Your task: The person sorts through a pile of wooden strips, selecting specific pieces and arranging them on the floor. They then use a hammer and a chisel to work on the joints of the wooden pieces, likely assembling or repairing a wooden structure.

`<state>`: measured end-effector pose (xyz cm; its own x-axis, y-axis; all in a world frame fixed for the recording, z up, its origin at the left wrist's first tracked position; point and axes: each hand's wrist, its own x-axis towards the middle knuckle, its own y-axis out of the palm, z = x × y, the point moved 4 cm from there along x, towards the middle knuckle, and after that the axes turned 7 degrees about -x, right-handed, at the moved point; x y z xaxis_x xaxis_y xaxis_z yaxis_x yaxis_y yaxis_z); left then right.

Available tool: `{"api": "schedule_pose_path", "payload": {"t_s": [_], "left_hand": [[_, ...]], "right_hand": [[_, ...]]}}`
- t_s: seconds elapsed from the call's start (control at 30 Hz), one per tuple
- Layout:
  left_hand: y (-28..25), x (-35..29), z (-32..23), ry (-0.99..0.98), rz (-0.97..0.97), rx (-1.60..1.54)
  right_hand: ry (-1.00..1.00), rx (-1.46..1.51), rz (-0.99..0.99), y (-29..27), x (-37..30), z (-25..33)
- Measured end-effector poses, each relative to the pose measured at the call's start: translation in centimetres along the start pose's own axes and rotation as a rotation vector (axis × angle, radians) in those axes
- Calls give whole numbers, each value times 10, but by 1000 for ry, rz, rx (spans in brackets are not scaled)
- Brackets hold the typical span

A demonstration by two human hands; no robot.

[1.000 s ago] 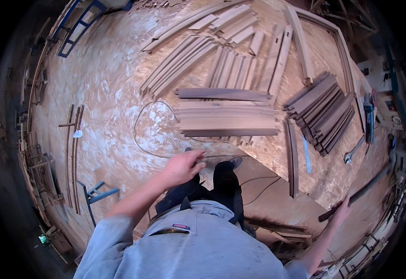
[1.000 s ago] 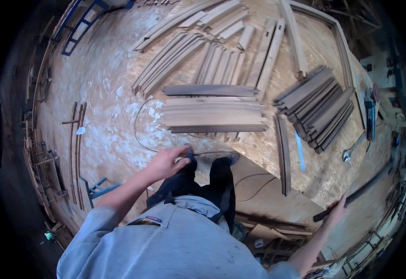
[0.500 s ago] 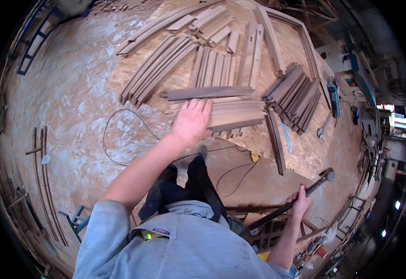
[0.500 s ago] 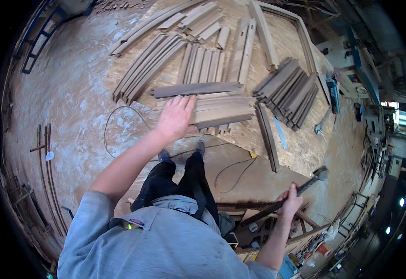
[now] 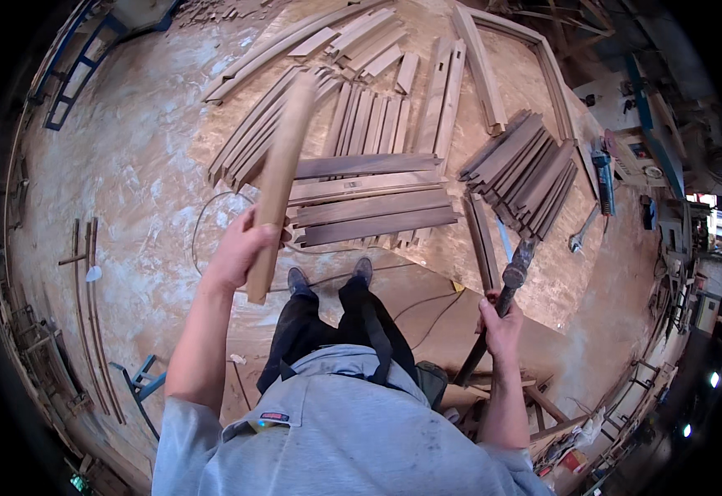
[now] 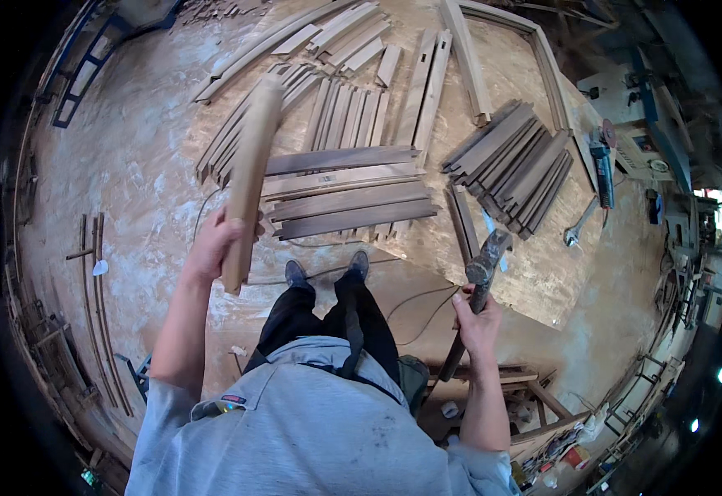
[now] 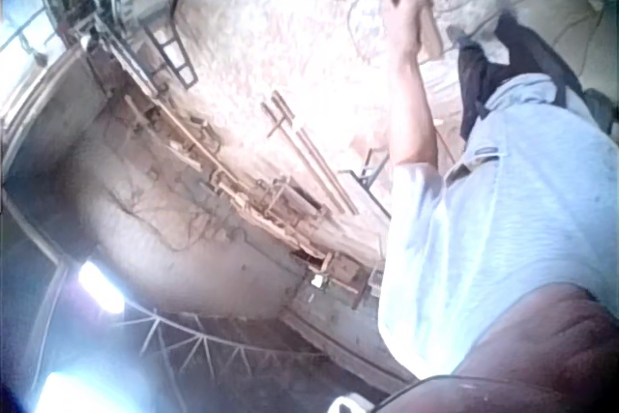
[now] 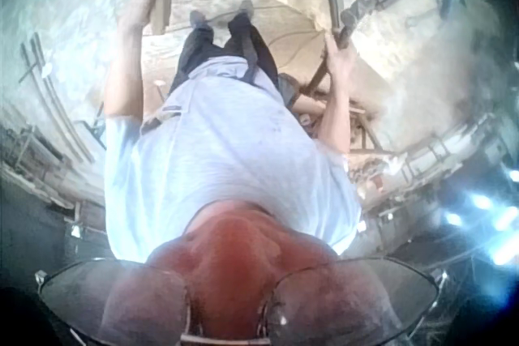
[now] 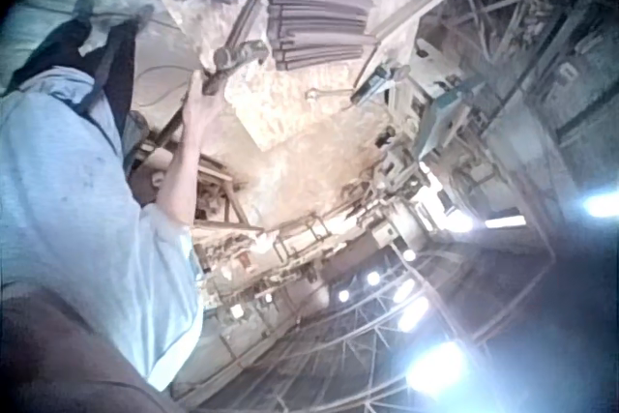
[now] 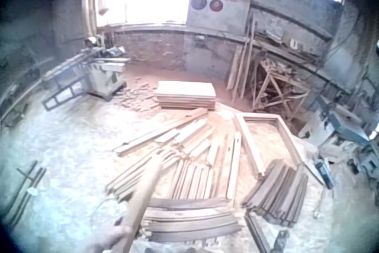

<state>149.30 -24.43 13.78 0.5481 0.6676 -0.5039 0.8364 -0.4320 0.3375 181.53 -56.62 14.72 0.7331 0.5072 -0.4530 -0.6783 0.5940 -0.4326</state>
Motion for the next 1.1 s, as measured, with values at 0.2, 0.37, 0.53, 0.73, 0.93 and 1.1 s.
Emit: {"api": "schedule_pose_path", "payload": {"t_s": [0.2,0.37,0.53,0.73,0.93,1.1], "left_hand": [[7,-30,19,-59,180,-715],[30,-36,32,-63,342,-1019],[44,-37,37,-128,416,-1032],[52,-41,29,-95,418,-876],[65,-36,26,-208,479,-663],[100,-29,31,-229,435,-262]], "right_hand": [[-207,-13,86,19,22,52],[-306,12,162,40,25,89],[-349,277,293,86,24,119],[-198,483,486,135,14,138],[-120,678,514,164,6,123],[-28,706,463,170,7,99]]}}
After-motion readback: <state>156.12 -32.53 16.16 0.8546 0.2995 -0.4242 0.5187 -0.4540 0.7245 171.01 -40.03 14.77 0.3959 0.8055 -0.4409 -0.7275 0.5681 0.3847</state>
